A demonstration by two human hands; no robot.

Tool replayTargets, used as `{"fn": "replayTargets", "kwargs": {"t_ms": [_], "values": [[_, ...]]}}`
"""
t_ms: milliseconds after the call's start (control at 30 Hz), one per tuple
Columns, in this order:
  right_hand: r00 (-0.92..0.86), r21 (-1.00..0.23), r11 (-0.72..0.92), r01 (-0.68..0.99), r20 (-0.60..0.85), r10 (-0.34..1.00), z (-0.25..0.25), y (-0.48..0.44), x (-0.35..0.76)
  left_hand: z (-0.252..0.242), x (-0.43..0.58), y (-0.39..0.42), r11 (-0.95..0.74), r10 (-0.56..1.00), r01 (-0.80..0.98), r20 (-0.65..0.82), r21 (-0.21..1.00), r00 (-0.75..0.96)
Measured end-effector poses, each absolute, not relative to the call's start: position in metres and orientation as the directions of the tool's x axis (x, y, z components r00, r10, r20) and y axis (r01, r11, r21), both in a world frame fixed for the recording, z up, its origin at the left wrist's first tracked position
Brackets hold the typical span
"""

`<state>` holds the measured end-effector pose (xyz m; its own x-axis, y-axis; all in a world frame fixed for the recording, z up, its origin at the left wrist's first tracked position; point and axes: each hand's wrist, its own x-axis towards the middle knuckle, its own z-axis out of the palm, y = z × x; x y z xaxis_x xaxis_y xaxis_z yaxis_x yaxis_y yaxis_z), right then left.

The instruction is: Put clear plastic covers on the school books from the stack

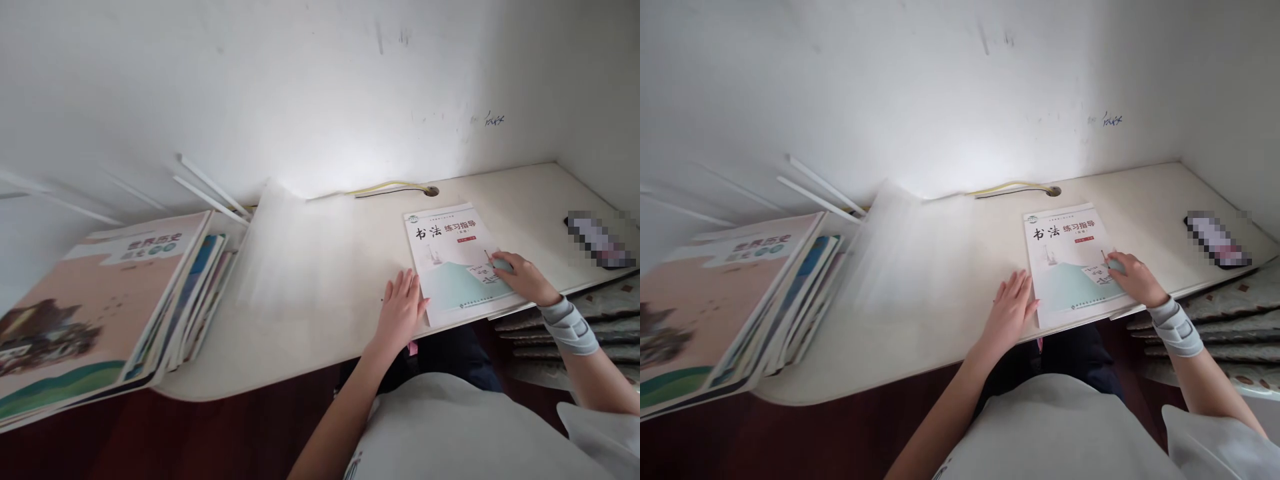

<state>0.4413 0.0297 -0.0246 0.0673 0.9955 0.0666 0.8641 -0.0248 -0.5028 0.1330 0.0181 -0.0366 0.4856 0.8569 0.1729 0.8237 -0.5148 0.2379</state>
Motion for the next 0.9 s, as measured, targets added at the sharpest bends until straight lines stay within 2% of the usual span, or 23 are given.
{"fn": "replayTargets", "kwargs": {"t_ms": [133,333,500,733,900], "values": [[0.089,-0.489,-0.04,0.871,0.078,0.993,-0.028,0.028,0.443,-0.049,0.133,0.022,-0.521,0.852,0.834,0.17,0.183,0.495],[0.171,-0.342,-0.116,0.933,0.136,0.976,-0.034,0.02,0.457,-0.049,0.131,0.022,-0.531,0.844,0.831,0.194,0.163,0.501],[0.098,-0.331,-0.02,0.943,0.221,0.97,-0.039,0.014,0.457,-0.048,0.132,0.022,-0.527,0.846,0.833,0.193,0.167,0.496],[0.08,-0.286,-0.013,0.958,0.226,0.971,-0.036,0.013,0.447,-0.048,0.131,0.022,-0.53,0.844,0.829,0.212,0.178,0.493],[0.093,-0.314,-0.025,0.949,0.205,0.974,-0.037,0.014,0.447,-0.048,0.131,0.022,-0.525,0.845,0.836,0.213,0.158,0.49]]}}
